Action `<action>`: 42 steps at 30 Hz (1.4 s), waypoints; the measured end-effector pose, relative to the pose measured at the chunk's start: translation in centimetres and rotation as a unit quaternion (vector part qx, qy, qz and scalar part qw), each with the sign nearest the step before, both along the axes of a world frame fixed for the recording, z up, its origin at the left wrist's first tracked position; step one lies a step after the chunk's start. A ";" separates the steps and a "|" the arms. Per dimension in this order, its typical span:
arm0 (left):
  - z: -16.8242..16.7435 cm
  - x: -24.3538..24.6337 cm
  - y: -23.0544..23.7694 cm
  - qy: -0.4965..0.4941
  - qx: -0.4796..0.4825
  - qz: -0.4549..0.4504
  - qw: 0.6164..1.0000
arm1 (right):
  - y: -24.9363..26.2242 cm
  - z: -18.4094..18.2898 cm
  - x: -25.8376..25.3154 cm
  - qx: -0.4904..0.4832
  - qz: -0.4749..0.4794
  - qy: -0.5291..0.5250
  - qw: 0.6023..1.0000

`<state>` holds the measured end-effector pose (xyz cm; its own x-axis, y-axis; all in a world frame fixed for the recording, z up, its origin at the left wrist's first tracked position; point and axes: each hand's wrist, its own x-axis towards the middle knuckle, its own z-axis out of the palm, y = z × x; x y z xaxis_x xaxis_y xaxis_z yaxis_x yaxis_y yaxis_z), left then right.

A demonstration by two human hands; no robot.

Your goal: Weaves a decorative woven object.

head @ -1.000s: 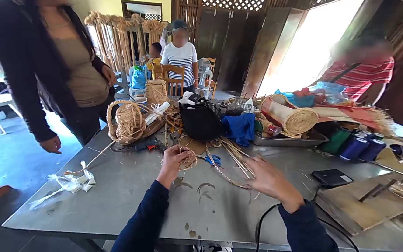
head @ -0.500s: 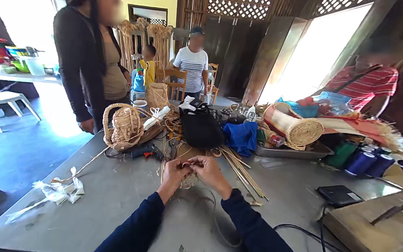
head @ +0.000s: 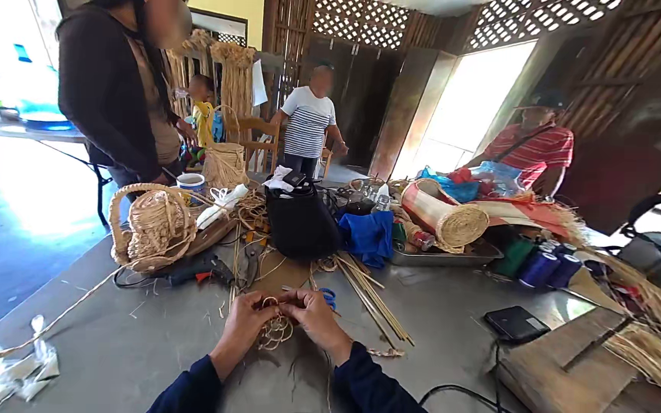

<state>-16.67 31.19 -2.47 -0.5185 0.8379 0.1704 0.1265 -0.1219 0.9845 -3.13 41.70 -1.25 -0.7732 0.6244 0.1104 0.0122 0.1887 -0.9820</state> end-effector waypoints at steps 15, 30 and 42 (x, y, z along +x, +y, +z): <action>-0.3 0.0 0.1 -0.034 0.025 0.009 0.999 | -0.3 0.2 0.0 -0.009 0.008 0.008 1.000; -0.7 -0.1 0.1 -0.024 0.014 0.019 0.999 | -1.0 0.9 0.3 0.157 -0.052 -0.103 0.981; -0.6 0.1 0.1 -0.003 0.010 0.025 1.000 | -2.0 1.6 0.3 0.210 -0.068 -0.163 0.962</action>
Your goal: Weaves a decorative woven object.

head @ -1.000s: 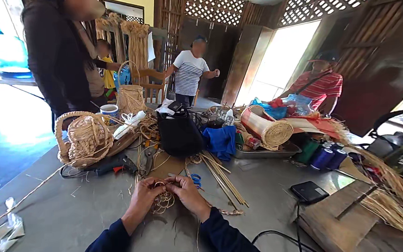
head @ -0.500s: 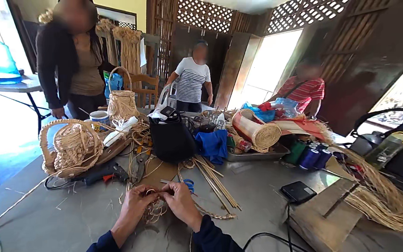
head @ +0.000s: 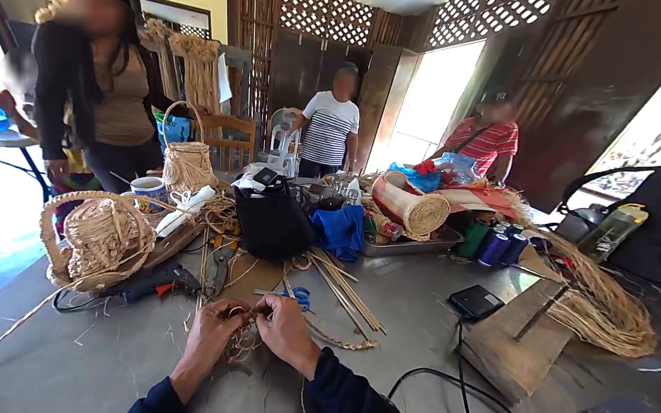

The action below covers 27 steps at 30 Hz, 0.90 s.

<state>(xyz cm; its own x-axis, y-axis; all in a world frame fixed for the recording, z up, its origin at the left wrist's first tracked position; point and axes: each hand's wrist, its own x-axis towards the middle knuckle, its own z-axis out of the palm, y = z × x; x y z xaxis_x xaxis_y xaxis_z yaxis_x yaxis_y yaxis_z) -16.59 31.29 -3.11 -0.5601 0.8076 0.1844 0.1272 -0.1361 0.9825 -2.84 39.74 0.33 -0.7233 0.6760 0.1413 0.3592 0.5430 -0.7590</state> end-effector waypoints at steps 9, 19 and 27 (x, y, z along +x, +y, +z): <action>-0.3 -0.6 0.0 0.050 -0.032 -0.009 0.998 | -0.2 -0.4 -0.1 0.021 -0.004 0.034 0.999; 0.1 -0.6 -0.2 0.129 -0.055 0.007 0.990 | -0.2 -0.3 -0.1 0.002 -0.001 0.028 1.000; 0.3 -0.7 -0.3 0.139 -0.068 -0.004 0.988 | -0.3 -0.3 -0.2 0.010 0.003 0.031 0.999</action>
